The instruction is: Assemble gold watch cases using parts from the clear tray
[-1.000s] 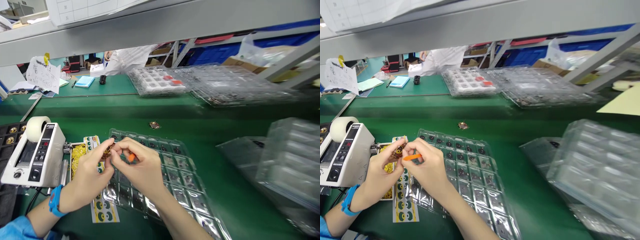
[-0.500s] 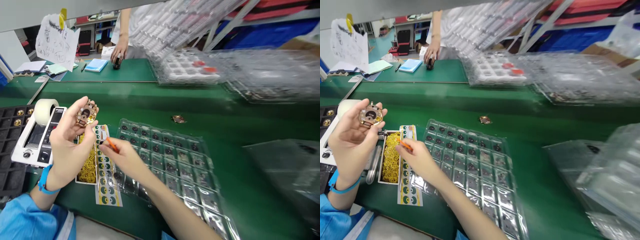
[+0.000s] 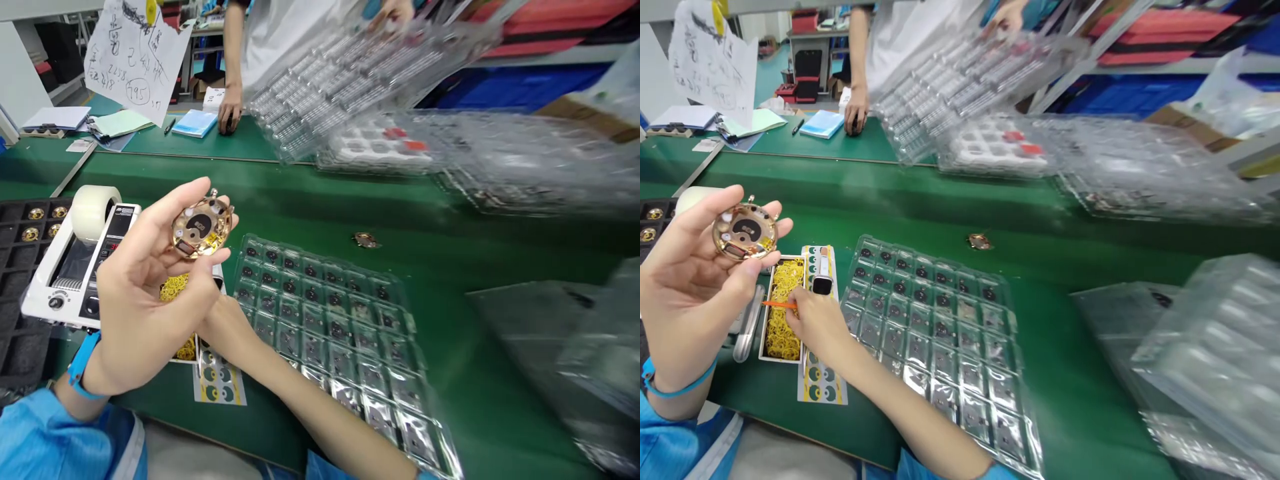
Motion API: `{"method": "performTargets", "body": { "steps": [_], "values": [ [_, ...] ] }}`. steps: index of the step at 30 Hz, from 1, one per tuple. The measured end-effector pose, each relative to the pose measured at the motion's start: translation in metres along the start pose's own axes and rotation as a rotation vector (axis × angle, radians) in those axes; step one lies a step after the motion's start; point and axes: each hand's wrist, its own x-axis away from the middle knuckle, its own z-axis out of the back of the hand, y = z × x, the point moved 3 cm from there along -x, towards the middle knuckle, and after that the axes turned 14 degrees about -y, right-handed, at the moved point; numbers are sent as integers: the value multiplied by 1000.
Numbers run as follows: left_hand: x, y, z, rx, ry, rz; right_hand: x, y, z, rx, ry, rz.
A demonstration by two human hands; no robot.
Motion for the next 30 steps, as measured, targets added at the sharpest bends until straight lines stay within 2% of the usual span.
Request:
{"method": "performTargets", "body": {
  "steps": [5, 11, 15, 20, 22, 25, 27, 30],
  "values": [
    [-2, -2, -2, 30, -25, -22, 4, 6, -12, 10, -40, -16],
    [-7, -6, -4, 21, -20, -27, 12, 19, -16, -180, -39, 61],
    [-8, -11, -3, -44, -70, -84, 11, 28, -16, -285, -4, 107],
    [-8, -13, -7, -86, -75, -82, 15, 26, -22, -257, 69, 96],
    [-9, -12, -10, -83, -64, -93, 25, 22, -25, -215, 99, 98],
    [-9, -9, -15, -51, -62, -185, 52, 26, -24, -139, 170, 78],
    [-10, -8, -17, -29, -50, -224, 76, 42, -17, -84, 239, 26],
    [-9, -9, -20, -43, -29, -156, 119, 88, 4, 6, 362, -116]
  ]
}}
